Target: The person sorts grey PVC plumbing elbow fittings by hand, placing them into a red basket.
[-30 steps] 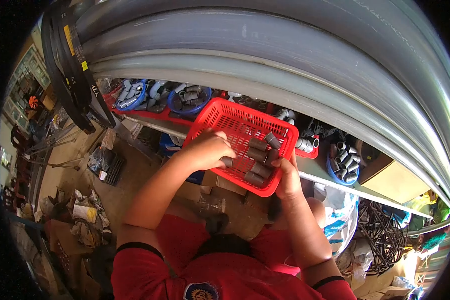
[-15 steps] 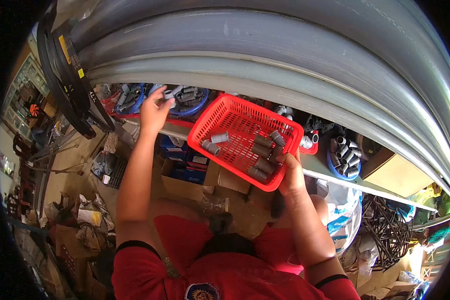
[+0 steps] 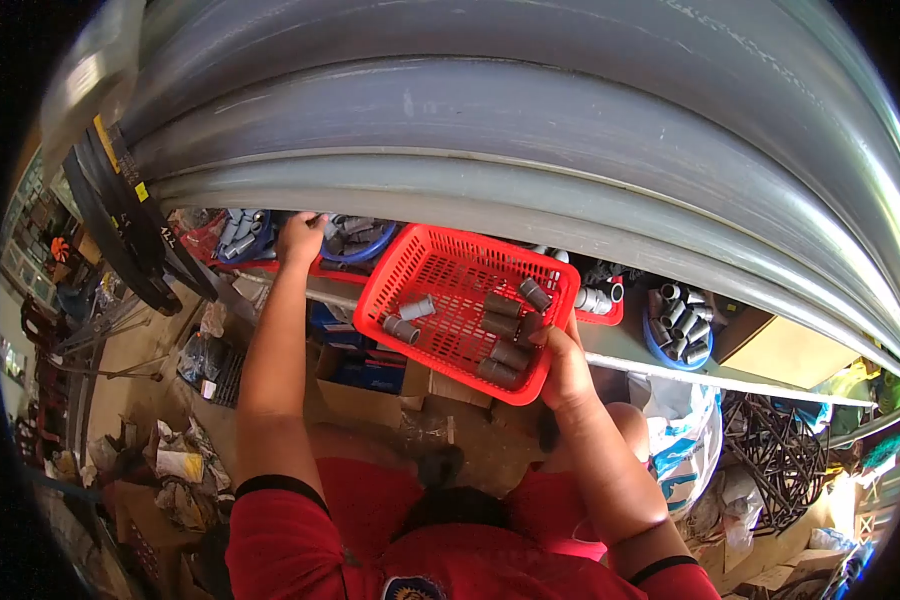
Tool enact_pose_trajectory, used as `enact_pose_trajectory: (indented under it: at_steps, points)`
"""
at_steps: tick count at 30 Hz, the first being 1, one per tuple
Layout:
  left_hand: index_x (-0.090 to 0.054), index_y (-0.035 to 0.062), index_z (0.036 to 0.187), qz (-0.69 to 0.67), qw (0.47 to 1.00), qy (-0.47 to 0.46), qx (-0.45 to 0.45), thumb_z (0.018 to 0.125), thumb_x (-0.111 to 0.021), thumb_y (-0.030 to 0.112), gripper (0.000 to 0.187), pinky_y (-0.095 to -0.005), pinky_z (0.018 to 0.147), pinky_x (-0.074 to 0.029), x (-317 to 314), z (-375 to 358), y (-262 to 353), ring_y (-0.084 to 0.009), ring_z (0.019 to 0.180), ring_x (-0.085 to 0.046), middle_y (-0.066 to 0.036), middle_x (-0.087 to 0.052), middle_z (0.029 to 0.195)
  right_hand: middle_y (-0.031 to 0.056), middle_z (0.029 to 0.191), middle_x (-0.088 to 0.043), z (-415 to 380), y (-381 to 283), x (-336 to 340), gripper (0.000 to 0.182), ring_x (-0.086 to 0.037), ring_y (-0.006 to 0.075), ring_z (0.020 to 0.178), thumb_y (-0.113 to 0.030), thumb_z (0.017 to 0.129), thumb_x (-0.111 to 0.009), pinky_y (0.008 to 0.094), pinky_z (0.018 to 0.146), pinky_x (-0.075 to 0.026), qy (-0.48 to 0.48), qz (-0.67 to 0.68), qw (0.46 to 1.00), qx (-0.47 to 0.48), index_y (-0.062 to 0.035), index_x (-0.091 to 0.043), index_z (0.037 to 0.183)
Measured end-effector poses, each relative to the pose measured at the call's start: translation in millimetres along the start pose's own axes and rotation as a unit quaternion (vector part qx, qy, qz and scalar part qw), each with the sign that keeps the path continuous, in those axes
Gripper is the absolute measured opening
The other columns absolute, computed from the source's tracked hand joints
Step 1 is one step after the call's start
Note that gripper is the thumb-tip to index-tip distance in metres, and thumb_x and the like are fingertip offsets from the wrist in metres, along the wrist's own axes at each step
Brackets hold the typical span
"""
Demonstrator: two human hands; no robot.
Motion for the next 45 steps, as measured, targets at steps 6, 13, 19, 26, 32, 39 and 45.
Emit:
enact_pose_trajectory:
  at_steps: [6, 13, 19, 26, 32, 39, 45]
  points:
    - [-0.074, 0.0133, 0.105, -0.027, 0.999, 0.019, -0.027, 0.087, -0.07, 0.045, 0.037, -0.0471, 0.086, -0.051, 15, -17, 12, -0.0338, 0.101, -0.07, -0.009, -0.076, 0.101, 0.0098, 0.125, -0.053, 3, -5, -5, 0.071, -0.054, 0.0274, 0.113, 0.001, 0.078, -0.049, 0.0426, 0.098, -0.048, -0.019, 0.007, 1.0, -0.012, -0.0153, -0.039, 0.146]
    - [-0.073, 0.0167, 0.11, 0.01, 0.999, 0.016, -0.048, 0.086, -0.069, 0.05, 0.041, -0.0522, 0.086, -0.049, 10, -20, 1, -0.0338, 0.099, -0.069, -0.008, -0.075, 0.101, 0.0133, 0.137, -0.052, 9, 0, 0, 0.076, -0.055, 0.0316, 0.119, 0.002, 0.08, -0.048, 0.0471, 0.096, -0.052, -0.025, -0.004, 1.0, -0.008, -0.0192, -0.033, 0.151]
    - [-0.071, 0.0217, 0.112, 0.062, 0.988, 0.029, -0.135, 0.075, -0.077, 0.06, 0.054, -0.0534, 0.088, -0.043, 40, -63, 46, -0.0341, 0.1, -0.069, -0.007, -0.075, 0.104, 0.009, 0.126, -0.054, 9, 4, 2, 0.071, -0.053, 0.0261, 0.115, 0.001, 0.078, -0.049, 0.0421, 0.101, -0.047, -0.012, -0.009, 1.0, -0.002, -0.0152, -0.04, 0.146]
    - [-0.071, 0.0243, 0.114, 0.072, 0.989, 0.005, -0.128, 0.081, -0.077, 0.034, 0.034, -0.0557, 0.088, -0.042, 34, -56, 29, -0.0331, 0.107, -0.065, -0.005, -0.072, 0.112, 0.0081, 0.125, -0.055, 7, 7, 3, 0.069, -0.053, 0.0257, 0.115, 0.0, 0.077, -0.05, 0.0416, 0.103, -0.045, -0.003, -0.018, 1.0, -0.004, -0.0126, -0.042, 0.144]
    - [-0.071, 0.0249, 0.114, 0.073, 0.99, 0.012, -0.118, 0.083, -0.075, 0.024, 0.031, -0.0545, 0.089, -0.043, 38, -57, 28, -0.0333, 0.106, -0.066, -0.005, -0.073, 0.112, 0.0083, 0.125, -0.054, 3, 1, -6, 0.068, -0.053, 0.0259, 0.114, -0.001, 0.078, -0.05, 0.0415, 0.104, -0.044, -0.013, -0.001, 1.0, -0.006, -0.012, -0.042, 0.144]
    - [-0.072, 0.025, 0.114, 0.058, 0.995, 0.007, -0.084, 0.084, -0.074, 0.023, 0.03, -0.054, 0.089, -0.044, 33, -52, 21, -0.0329, 0.107, -0.067, -0.004, -0.074, 0.111, 0.0096, 0.126, -0.054, 4, 2, 0, 0.068, -0.053, 0.0273, 0.116, 0.0, 0.078, -0.05, 0.0426, 0.103, -0.045, -0.011, -0.008, 1.0, -0.003, -0.0119, -0.041, 0.144]
    - [-0.072, 0.0181, 0.115, 0.02, 0.996, -0.005, -0.09, 0.083, -0.075, 0.018, 0.032, -0.0464, 0.09, -0.049, 22, -41, 10, -0.0314, 0.106, -0.068, -0.008, -0.073, 0.11, 0.0099, 0.127, -0.054, 5, 3, 7, 0.068, -0.053, 0.0276, 0.116, 0.0, 0.078, -0.051, 0.0427, 0.102, -0.046, 0.0, -0.022, 1.0, 0.003, -0.0118, -0.041, 0.144]
Point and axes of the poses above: each hand's wrist, its own z-axis towards the middle knuckle, its own x-axis out of the back of the hand, y = z × x, the point moved 6 cm from there along z, towards the middle knuckle
